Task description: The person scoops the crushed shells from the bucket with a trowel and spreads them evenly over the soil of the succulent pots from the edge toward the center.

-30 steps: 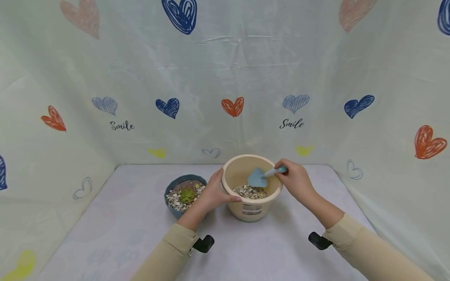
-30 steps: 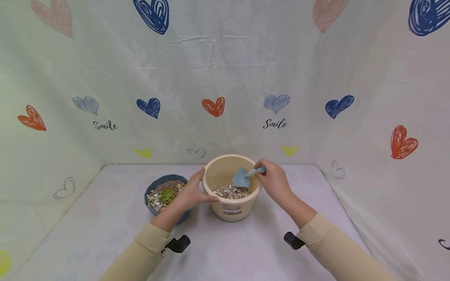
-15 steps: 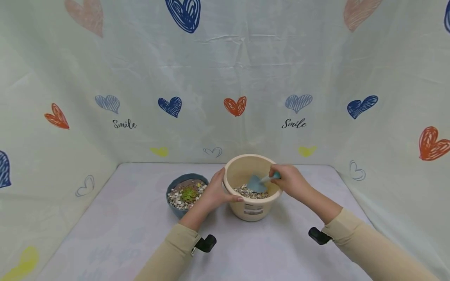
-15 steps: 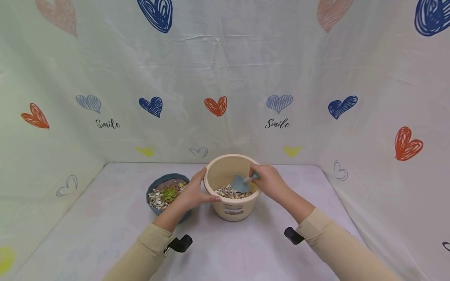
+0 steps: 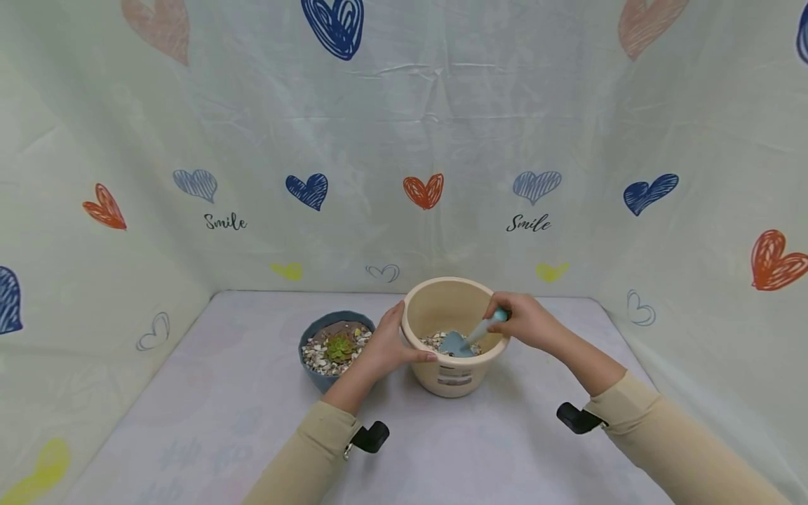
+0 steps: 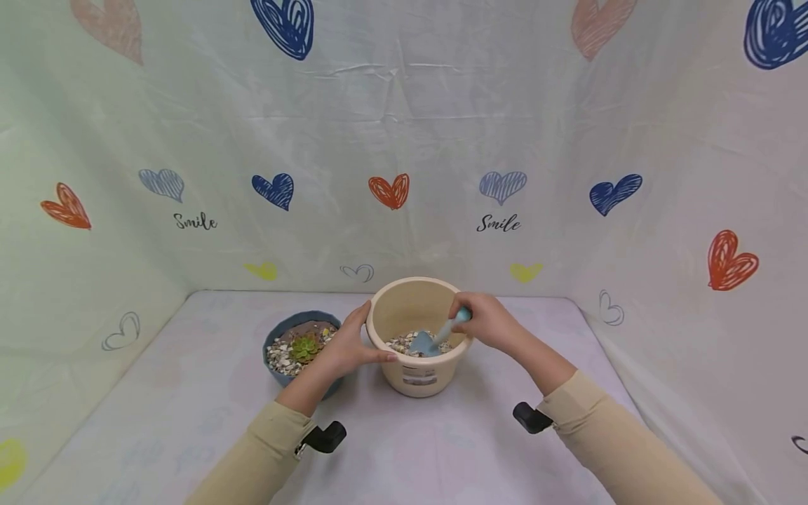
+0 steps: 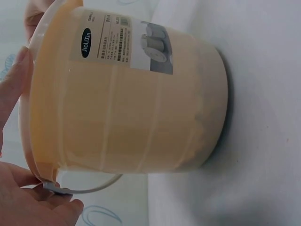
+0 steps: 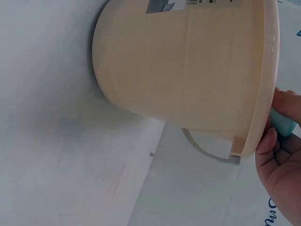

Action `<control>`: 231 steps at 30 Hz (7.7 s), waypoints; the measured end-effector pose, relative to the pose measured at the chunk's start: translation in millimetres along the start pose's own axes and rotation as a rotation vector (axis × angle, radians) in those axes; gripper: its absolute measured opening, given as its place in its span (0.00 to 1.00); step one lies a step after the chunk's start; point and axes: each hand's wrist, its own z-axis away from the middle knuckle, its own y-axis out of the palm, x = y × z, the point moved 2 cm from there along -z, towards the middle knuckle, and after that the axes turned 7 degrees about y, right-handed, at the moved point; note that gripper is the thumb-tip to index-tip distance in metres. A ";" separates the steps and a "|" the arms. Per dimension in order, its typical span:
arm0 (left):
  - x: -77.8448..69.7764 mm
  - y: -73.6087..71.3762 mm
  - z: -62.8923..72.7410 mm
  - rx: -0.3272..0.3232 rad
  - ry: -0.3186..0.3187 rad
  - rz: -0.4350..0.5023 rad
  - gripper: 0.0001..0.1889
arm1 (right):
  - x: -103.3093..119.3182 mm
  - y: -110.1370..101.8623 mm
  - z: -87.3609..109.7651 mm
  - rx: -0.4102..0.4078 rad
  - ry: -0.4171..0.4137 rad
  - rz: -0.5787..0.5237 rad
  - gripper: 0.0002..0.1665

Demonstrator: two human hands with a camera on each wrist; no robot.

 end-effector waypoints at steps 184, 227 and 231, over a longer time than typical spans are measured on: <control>78.7 -96.7 89.0 -0.101 -0.329 0.098 0.60 | 169.4 85.1 -75.3 -0.124 -0.142 -0.134 0.11; 37.1 -101.0 66.1 -0.013 -0.213 -0.132 0.60 | 149.2 31.8 -33.8 -0.216 -0.211 -0.116 0.12; 24.4 -102.6 57.2 -0.009 -0.179 -0.188 0.59 | 137.0 21.0 -21.2 -0.264 -0.239 -0.118 0.13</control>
